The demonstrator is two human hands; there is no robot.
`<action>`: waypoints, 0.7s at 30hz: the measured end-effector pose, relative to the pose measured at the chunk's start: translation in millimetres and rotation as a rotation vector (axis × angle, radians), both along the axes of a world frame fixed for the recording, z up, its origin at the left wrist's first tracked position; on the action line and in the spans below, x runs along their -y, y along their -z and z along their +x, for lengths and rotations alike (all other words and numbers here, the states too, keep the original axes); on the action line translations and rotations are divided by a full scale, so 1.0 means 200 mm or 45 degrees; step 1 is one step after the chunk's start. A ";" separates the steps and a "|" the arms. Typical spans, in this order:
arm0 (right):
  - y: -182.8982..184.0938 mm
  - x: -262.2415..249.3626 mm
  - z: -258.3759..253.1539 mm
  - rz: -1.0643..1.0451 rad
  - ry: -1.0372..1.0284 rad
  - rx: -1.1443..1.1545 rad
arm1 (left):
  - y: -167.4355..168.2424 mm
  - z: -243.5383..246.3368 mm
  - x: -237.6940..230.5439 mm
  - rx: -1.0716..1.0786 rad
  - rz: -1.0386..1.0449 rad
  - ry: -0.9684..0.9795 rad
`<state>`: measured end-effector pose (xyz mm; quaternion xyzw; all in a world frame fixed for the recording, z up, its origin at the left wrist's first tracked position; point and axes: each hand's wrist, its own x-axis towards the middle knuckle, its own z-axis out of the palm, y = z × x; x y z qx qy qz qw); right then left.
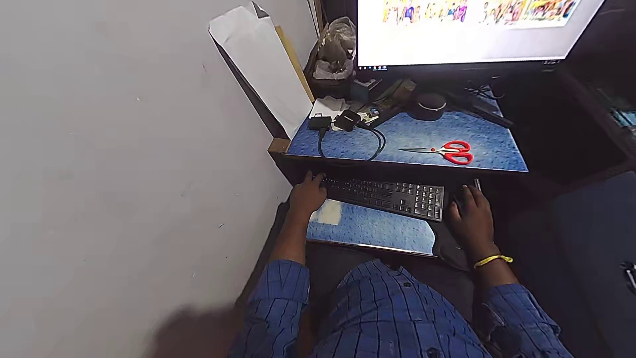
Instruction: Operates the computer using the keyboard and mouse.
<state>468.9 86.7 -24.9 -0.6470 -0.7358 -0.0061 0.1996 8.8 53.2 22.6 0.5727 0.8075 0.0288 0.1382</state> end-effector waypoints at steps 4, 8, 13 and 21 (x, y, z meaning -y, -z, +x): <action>0.01 0.00 0.00 0.024 -0.014 -0.001 | 0.01 0.03 -0.01 -0.041 0.003 -0.004; 0.04 -0.02 0.02 0.061 -0.029 -0.021 | -0.01 0.05 -0.03 -0.047 -0.027 -0.009; 0.04 0.00 0.02 0.037 -0.048 -0.017 | -0.06 0.12 -0.02 -0.060 -0.134 0.055; 0.02 0.01 0.02 0.067 -0.026 -0.044 | 0.32 0.10 0.09 -0.172 0.680 0.035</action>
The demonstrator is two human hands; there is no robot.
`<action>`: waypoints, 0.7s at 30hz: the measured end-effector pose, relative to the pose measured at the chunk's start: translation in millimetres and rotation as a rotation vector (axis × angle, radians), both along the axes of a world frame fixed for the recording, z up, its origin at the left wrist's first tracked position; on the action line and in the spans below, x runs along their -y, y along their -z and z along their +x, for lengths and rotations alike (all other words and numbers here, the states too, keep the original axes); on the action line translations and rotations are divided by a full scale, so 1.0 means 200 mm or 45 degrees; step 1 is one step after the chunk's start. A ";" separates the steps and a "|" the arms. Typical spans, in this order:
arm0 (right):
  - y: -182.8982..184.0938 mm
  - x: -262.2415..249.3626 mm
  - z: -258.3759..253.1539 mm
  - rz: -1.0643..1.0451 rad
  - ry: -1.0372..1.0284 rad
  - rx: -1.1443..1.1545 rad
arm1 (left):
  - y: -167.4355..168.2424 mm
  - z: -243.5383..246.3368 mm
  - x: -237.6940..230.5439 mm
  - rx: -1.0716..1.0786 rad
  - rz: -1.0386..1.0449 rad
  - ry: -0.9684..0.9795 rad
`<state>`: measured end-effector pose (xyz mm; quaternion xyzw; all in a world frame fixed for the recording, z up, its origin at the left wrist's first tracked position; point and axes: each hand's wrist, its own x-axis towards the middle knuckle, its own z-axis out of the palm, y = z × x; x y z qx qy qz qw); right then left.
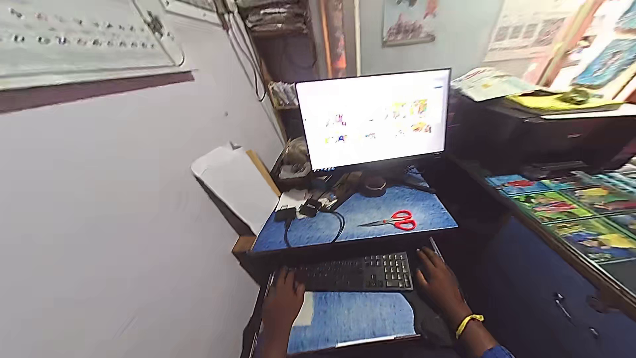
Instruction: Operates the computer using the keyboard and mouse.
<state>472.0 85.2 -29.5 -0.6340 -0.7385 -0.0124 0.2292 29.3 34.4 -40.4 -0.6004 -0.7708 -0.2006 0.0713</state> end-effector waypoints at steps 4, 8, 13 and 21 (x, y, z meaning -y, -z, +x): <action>-0.02 0.00 -0.02 0.003 0.085 -0.008 | 0.13 -0.08 0.06 0.178 0.245 0.089; -0.01 0.00 -0.01 -0.002 0.068 -0.016 | 0.11 -0.09 0.05 0.226 0.235 0.164; -0.01 0.01 -0.01 -0.037 0.068 -0.017 | 0.11 -0.10 0.06 0.249 0.268 0.143; 0.03 -0.01 0.00 -0.046 0.058 -0.035 | 0.11 -0.10 0.06 0.263 0.282 0.164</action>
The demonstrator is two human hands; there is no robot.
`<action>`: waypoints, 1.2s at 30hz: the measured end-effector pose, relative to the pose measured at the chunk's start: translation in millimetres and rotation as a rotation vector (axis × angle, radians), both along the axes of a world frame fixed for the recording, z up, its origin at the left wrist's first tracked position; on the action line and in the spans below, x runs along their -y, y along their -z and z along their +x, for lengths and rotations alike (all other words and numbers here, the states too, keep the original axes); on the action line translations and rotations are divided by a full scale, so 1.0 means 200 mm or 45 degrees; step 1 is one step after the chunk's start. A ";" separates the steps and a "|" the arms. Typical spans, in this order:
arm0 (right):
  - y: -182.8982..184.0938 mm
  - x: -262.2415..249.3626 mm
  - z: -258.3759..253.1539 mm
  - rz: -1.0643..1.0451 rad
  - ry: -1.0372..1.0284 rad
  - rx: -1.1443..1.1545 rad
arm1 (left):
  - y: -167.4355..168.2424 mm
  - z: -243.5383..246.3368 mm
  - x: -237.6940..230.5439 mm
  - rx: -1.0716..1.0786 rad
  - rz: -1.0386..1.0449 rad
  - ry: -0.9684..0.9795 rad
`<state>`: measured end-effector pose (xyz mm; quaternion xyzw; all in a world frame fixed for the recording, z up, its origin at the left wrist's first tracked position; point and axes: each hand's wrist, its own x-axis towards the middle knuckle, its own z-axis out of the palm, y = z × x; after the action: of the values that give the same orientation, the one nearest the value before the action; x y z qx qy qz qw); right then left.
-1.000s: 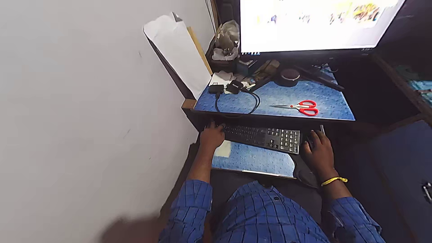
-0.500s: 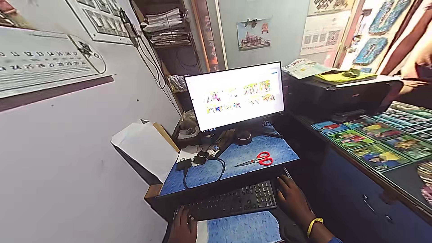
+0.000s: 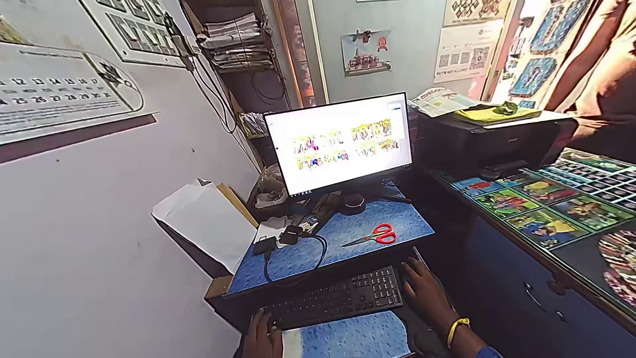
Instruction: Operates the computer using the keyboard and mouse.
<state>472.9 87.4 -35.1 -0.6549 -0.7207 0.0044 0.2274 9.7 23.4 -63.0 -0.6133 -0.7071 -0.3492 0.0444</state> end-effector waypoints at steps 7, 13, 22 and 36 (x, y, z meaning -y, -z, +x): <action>-0.03 0.00 -0.01 0.002 0.005 -0.001 | -0.01 0.02 0.00 -0.063 0.063 -0.093; -0.04 0.02 -0.02 0.064 0.012 0.016 | 0.04 0.00 -0.03 -0.092 0.115 -0.097; -0.02 0.01 -0.02 0.116 0.005 0.001 | 0.09 -0.01 -0.04 -0.057 0.070 -0.001; -0.02 0.02 -0.02 0.120 -0.066 0.025 | 0.08 -0.01 -0.05 -0.110 0.021 -0.024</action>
<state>469.6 82.9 -31.9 -0.6247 -0.7389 -0.0303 0.2507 8.0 32.7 -78.6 -0.6208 -0.7072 -0.3278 0.0834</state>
